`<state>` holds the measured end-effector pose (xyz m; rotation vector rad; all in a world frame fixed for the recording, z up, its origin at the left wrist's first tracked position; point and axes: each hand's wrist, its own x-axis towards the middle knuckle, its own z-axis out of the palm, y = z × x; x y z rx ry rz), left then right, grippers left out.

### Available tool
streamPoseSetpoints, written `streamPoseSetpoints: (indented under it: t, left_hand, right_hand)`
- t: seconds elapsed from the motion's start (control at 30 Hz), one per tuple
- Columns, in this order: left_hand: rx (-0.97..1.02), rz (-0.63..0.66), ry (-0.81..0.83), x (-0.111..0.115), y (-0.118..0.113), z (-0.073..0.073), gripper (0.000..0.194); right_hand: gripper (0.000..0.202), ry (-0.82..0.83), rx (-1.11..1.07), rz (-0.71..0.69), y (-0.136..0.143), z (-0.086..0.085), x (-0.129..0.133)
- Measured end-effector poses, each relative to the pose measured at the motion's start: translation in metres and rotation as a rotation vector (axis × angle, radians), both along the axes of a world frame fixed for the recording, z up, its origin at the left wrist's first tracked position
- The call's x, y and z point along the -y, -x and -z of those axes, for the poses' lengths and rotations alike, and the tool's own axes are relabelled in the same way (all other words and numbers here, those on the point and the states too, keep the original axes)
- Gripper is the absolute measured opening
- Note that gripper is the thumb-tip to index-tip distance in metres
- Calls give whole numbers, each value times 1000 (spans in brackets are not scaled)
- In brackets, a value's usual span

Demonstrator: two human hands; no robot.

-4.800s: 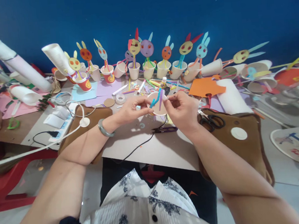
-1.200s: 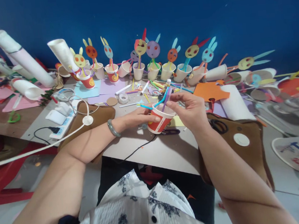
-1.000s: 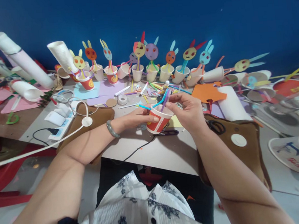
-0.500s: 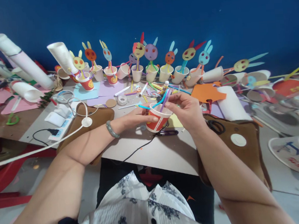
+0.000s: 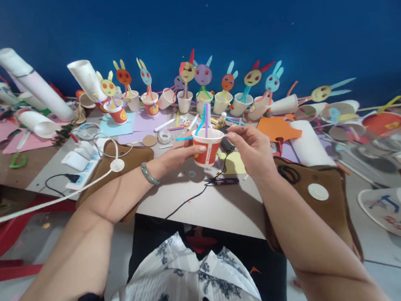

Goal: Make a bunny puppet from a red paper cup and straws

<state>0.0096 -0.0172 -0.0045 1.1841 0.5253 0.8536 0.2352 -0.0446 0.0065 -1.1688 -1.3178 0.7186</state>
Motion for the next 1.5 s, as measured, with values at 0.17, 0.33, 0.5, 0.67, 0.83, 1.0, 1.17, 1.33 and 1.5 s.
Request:
streamPoseSetpoints:
  t: [0.17,0.33,0.5,0.67,0.83,1.0,1.17,1.33,1.5]
  left_hand:
    - [2,4,-9,-3,0,7,70]
    - [12,11,-53,-3,0,8,62]
    - [10,7,-86,-3,-1,7,68]
    - [-5,-4,-95,-4,0,7,70]
    - [-85,33,-186,1,6,4,72]
    - [-142,11,-522,1,8,6,70]
    - [-110,76,-715,-5,7,15,77]
    - [-114,50,-640,-2,5,15,82]
    - [-107,42,-571,4,2,10,82]
  right_hand:
    - [33,29,15,-18,1,-2,3]
    - [32,-9,-86,25,6,-1,2]
    - [34,-1,-180,7,9,0,1]
    - [27,38,-179,-9,11,-1,1]
    - [24,20,-104,-68,6,-5,2]
    - [27,-112,164,-133,-2,-18,13]
    - [26,-313,505,-93,0,-29,26]
    - [9,-355,692,-103,1,-37,35]
    - [7,-339,802,-129,0,-39,39]
